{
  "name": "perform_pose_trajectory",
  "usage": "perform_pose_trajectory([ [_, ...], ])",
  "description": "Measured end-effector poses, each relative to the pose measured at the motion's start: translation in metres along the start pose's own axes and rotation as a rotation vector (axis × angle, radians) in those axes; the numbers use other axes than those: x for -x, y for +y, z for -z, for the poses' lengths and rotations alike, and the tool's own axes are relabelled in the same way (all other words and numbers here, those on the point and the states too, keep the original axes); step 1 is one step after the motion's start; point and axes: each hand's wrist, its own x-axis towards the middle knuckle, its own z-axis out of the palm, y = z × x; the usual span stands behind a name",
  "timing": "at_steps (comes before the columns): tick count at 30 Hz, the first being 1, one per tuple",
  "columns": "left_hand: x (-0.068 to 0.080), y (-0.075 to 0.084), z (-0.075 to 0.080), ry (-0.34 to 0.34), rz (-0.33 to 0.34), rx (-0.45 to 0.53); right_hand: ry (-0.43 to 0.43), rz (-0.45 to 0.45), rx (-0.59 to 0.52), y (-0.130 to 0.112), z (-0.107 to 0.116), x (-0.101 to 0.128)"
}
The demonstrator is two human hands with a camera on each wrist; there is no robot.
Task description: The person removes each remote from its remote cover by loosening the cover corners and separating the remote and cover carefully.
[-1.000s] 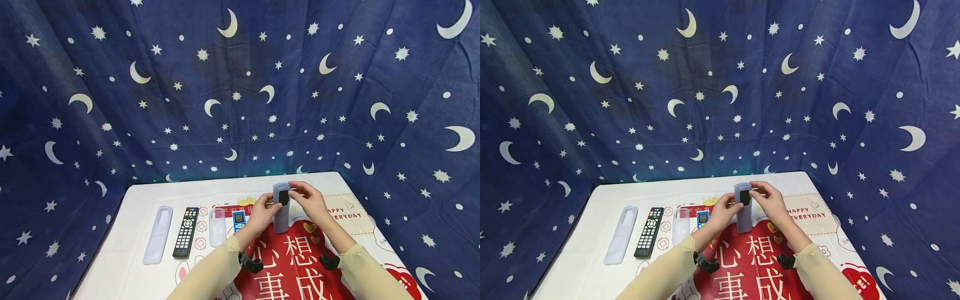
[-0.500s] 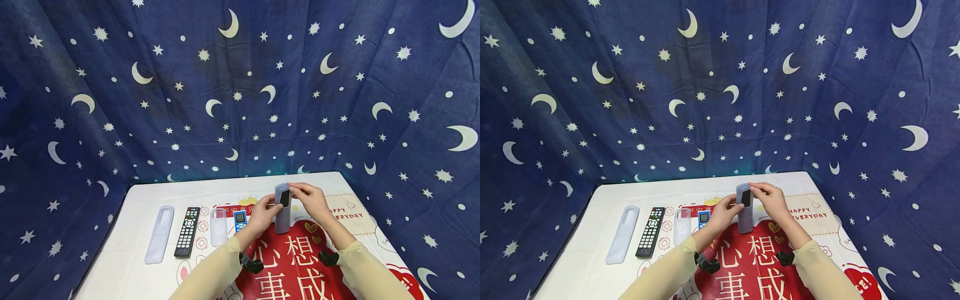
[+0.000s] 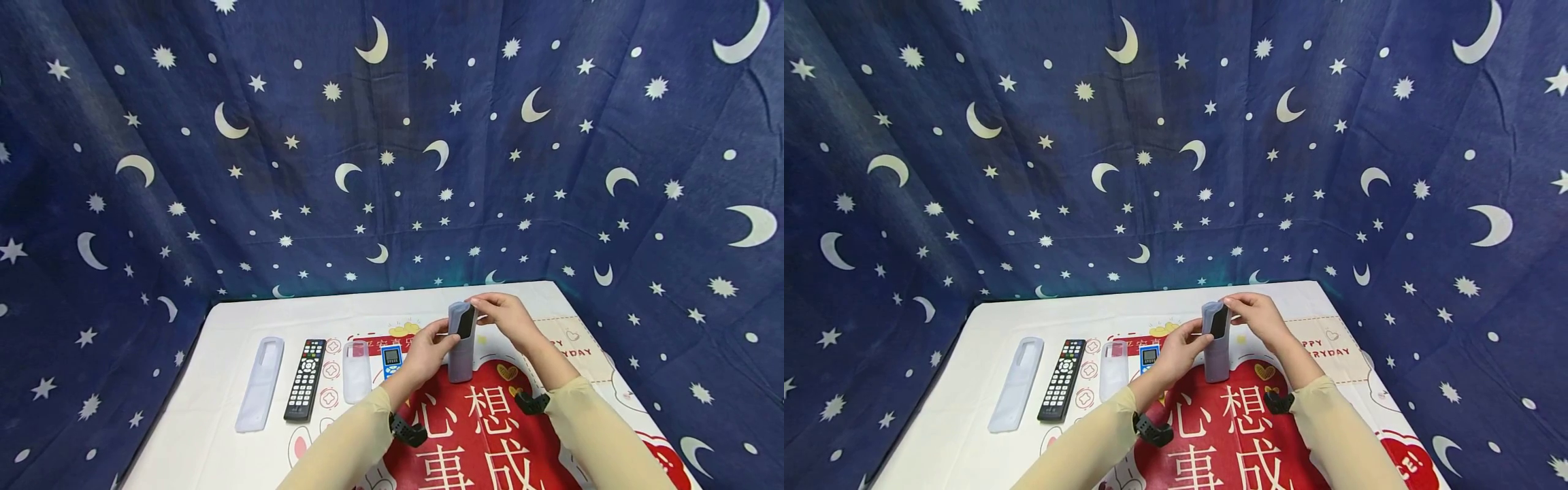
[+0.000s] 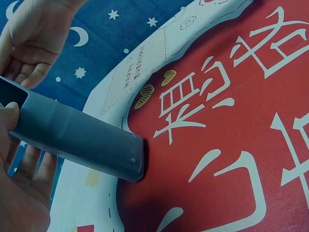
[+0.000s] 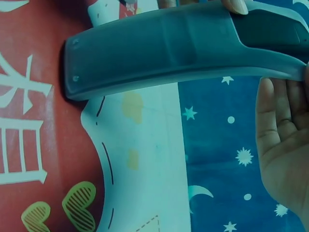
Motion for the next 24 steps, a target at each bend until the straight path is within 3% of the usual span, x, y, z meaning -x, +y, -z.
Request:
perform_pose_trajectory([
  [13,-0.002,0.000,0.003,-0.028,-0.030,-0.053,-0.088,-0.162,-0.234,0.011,-0.009,-0.018],
  [21,-0.003,-0.001,0.006,-0.036,-0.050,-0.077,-0.108,-0.175,-0.237,0.024,-0.019,-0.028],
  [24,-0.003,-0.001,0.006,-0.041,-0.061,-0.099,-0.153,-0.180,-0.242,0.026,-0.019,-0.029],
])
